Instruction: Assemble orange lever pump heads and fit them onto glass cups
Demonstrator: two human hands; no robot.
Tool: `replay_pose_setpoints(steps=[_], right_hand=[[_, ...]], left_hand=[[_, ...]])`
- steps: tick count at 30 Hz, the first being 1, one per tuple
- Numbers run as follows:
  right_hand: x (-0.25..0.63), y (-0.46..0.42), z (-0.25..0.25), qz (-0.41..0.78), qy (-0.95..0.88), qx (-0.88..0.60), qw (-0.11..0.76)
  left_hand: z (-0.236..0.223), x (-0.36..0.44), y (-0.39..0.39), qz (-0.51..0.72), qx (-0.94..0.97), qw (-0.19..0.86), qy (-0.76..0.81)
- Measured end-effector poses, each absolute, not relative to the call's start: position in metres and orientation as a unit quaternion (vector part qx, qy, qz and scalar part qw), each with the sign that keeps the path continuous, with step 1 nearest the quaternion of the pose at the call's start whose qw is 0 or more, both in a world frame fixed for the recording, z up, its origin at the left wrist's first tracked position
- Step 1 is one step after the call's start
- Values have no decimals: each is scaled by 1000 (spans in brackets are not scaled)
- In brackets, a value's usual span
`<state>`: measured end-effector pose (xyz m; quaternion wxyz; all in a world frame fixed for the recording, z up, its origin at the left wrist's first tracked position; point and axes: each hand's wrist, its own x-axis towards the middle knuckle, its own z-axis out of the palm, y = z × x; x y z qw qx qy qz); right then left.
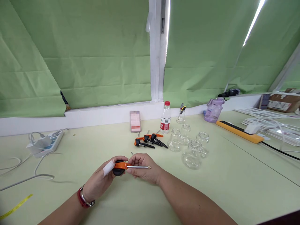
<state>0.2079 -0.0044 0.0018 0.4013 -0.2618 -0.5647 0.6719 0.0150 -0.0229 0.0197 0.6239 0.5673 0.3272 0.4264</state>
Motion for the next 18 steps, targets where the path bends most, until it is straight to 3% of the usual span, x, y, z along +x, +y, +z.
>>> replay_pose_setpoints(steps=[12, 18], right_hand=[[210, 0, -5, 662, -570, -307, 378], [222, 17, -5, 560, -552, -368, 497]], left_hand=[[20, 17, -21, 448, 532, 632, 341], [21, 13, -15, 532, 458, 626, 340]])
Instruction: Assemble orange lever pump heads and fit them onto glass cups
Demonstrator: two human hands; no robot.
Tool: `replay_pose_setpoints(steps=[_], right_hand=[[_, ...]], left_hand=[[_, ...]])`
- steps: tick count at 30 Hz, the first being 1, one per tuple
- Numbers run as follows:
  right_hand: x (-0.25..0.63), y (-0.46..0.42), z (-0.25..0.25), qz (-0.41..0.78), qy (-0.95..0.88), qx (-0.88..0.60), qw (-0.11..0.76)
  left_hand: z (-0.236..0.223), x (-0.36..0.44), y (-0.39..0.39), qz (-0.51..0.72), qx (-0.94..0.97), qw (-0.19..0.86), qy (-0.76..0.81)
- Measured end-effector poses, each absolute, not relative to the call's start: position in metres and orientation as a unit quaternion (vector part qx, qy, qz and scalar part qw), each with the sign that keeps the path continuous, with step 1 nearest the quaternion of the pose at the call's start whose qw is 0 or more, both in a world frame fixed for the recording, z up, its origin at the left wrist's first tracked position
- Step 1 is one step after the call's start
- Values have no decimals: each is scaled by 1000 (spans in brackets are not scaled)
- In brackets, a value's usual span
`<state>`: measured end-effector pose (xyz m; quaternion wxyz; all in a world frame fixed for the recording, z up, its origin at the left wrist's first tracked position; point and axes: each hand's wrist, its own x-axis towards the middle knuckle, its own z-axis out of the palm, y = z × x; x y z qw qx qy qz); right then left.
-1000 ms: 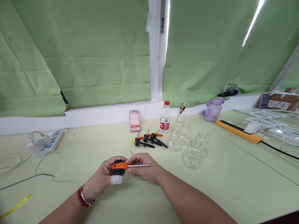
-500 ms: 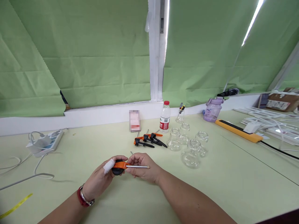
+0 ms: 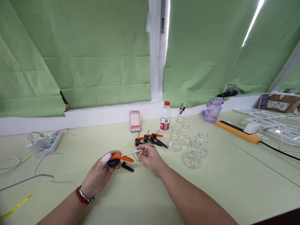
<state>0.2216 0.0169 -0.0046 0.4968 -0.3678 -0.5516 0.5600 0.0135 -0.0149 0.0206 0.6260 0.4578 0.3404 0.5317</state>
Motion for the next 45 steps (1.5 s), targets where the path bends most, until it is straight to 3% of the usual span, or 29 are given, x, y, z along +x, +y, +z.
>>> replay_pose_setpoints(steps=[5, 13, 19, 26, 36, 45], right_hand=[[228, 31, -17, 430, -591, -448, 514], [218, 27, -23, 138, -846, -386, 341], [212, 26, -23, 70, -882, -407, 227], [211, 22, -19, 16, -902, -393, 179], [209, 20, -18, -2, -901, -400, 166], [210, 17, -17, 30, -862, -400, 311]], left_hand=[[17, 10, -8, 594, 399, 599, 359], [10, 9, -4, 610, 389, 591, 357], [6, 8, -1, 607, 388, 582, 377], [4, 7, 0, 609, 392, 569, 390], [3, 6, 0, 603, 401, 561, 400], [3, 6, -2, 596, 399, 563, 411]])
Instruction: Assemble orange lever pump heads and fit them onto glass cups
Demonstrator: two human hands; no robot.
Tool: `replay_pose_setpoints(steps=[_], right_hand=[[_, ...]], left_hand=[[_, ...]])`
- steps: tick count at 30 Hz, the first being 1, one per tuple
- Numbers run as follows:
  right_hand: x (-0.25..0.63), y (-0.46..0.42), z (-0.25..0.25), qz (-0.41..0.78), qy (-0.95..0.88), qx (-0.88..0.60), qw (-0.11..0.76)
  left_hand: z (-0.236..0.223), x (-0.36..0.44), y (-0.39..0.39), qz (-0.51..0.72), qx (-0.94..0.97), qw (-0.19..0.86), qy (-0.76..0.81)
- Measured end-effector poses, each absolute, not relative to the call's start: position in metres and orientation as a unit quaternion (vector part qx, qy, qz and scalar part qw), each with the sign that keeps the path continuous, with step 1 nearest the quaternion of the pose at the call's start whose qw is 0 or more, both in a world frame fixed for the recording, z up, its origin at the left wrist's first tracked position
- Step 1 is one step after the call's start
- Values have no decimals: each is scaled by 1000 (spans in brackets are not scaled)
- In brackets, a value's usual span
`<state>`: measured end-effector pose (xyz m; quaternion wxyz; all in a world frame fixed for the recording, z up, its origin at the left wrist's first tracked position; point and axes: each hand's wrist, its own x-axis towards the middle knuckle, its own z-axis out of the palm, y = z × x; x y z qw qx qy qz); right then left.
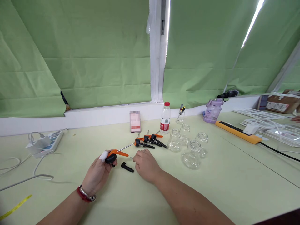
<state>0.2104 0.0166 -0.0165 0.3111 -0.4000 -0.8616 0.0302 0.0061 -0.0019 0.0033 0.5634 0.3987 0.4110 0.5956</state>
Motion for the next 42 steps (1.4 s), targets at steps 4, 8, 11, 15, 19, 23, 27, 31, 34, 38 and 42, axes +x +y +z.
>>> replay_pose_setpoints(steps=[4, 8, 11, 15, 19, 23, 27, 31, 34, 38, 42], right_hand=[[213, 11, -9, 55, -844, -371, 384], [213, 1, 2, 144, -815, -344, 443], [211, -8, 10, 187, -792, -337, 474], [208, -17, 17, 233, -768, -314, 508], [205, -24, 19, 244, -752, -285, 542], [203, -30, 20, 271, -741, -264, 555], [202, -31, 19, 280, -736, -266, 556], [201, -28, 17, 298, -730, -275, 550], [201, -27, 15, 302, -728, -277, 550], [201, -27, 17, 287, -727, -285, 555], [202, -27, 19, 280, -728, -288, 556]], left_hand=[[3, 8, -2, 583, 408, 571, 409], [3, 9, -3, 574, 408, 578, 413], [6, 10, -5, 576, 407, 571, 420], [12, 13, -10, 556, 406, 586, 427], [16, 20, -17, 511, 413, 639, 400], [17, 28, -25, 471, 422, 682, 367], [18, 31, -29, 448, 433, 707, 335], [17, 31, -29, 424, 445, 722, 317], [16, 31, -29, 403, 462, 729, 304], [16, 32, -31, 384, 476, 738, 284], [17, 33, -33, 377, 482, 739, 282]])
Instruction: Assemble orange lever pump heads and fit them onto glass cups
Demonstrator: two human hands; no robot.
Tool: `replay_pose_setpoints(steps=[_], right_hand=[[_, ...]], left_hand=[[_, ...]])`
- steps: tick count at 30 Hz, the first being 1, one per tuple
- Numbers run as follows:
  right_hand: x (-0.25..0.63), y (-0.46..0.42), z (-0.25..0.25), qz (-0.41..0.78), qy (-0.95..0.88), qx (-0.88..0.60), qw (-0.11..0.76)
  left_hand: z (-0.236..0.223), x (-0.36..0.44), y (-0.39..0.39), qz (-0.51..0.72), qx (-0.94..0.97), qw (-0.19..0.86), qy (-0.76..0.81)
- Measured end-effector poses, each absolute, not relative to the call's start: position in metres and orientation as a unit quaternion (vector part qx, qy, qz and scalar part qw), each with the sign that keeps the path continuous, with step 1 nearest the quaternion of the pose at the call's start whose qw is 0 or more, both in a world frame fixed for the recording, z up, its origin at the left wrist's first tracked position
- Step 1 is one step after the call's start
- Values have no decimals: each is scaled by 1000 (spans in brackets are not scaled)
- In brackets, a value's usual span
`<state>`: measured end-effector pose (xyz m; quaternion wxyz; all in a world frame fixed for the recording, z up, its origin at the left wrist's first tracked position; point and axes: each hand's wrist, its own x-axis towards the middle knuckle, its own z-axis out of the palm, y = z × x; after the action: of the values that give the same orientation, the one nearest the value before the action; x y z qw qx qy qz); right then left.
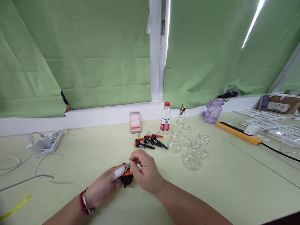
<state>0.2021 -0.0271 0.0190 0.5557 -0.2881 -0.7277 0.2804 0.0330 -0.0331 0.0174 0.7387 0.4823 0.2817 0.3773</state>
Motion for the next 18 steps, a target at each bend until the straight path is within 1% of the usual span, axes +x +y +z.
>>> replay_pose_setpoints(steps=[5, 18], right_hand=[[202, -26, 17, 279, -732, -291, 549], [200, -28, 19, 211, -781, -294, 508]], left_hand=[[17, 34, -34, 357, 486, 749, 274], [12, 33, -31, 387, 434, 773, 254]])
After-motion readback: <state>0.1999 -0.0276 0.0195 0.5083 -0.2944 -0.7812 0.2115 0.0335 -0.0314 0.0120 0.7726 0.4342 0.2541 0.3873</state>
